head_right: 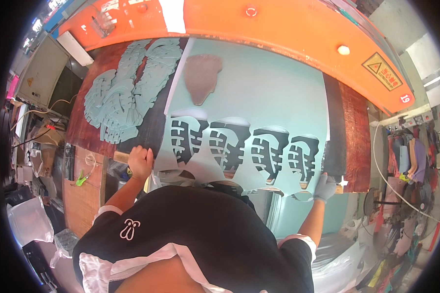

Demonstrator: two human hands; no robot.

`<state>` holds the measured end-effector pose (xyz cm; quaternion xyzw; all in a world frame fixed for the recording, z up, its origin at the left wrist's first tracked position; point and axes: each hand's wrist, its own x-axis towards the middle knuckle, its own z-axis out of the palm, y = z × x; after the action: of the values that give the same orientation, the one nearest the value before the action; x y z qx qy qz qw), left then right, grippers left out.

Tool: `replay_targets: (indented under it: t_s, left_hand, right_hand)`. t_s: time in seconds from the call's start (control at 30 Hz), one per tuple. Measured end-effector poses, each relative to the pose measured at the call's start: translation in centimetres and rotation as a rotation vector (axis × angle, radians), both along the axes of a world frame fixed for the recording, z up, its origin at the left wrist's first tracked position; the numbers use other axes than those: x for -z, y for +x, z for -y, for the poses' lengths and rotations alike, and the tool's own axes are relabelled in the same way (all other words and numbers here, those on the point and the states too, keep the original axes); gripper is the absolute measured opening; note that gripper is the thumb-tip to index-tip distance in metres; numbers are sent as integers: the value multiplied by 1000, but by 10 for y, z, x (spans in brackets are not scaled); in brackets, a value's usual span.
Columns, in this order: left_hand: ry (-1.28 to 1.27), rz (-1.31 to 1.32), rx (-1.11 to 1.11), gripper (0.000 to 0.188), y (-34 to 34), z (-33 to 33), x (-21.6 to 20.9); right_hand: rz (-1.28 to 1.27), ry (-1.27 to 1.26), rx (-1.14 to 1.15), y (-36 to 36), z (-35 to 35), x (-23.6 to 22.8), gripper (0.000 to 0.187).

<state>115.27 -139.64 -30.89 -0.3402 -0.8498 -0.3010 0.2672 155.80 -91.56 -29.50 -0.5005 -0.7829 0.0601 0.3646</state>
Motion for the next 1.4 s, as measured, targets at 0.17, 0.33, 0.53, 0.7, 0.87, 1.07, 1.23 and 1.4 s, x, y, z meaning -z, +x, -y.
replay_targets:
  t_s: [0.17,0.33,0.53,0.7,0.87,1.07,1.23,1.4]
  left_hand:
    - [-101,59,35,28,36,34,19]
    - [-39,294,181,25,37,51,15]
    - [246,91,372,25,-31,-44,-27]
    - [-144,125,179,41,-42,-96,-13]
    - [-19,208,162,50,-44,-93,-1]
    - [111,294,142,56,-43,-92,0]
    - [138,251,99,58,-46,-91,-1]
    - [64,285,85,59,-50,-93,-1]
  right_hand:
    - [57,-65,50,44,33,20,34]
    - [-33,-60,72,27,64,1,30]
    - [-201,49,-508,-196,110,-43,47]
    - [194,-63,-765,-364,222,-71,73]
    - [541,-85,-421,-404,280,-92,88]
    - [426,-196,-519,-404,270,-87,88]
    - [-190,-326,-796,-384,232,-90,82]
    - [-191,-363,-734,-334,199,-101,78]
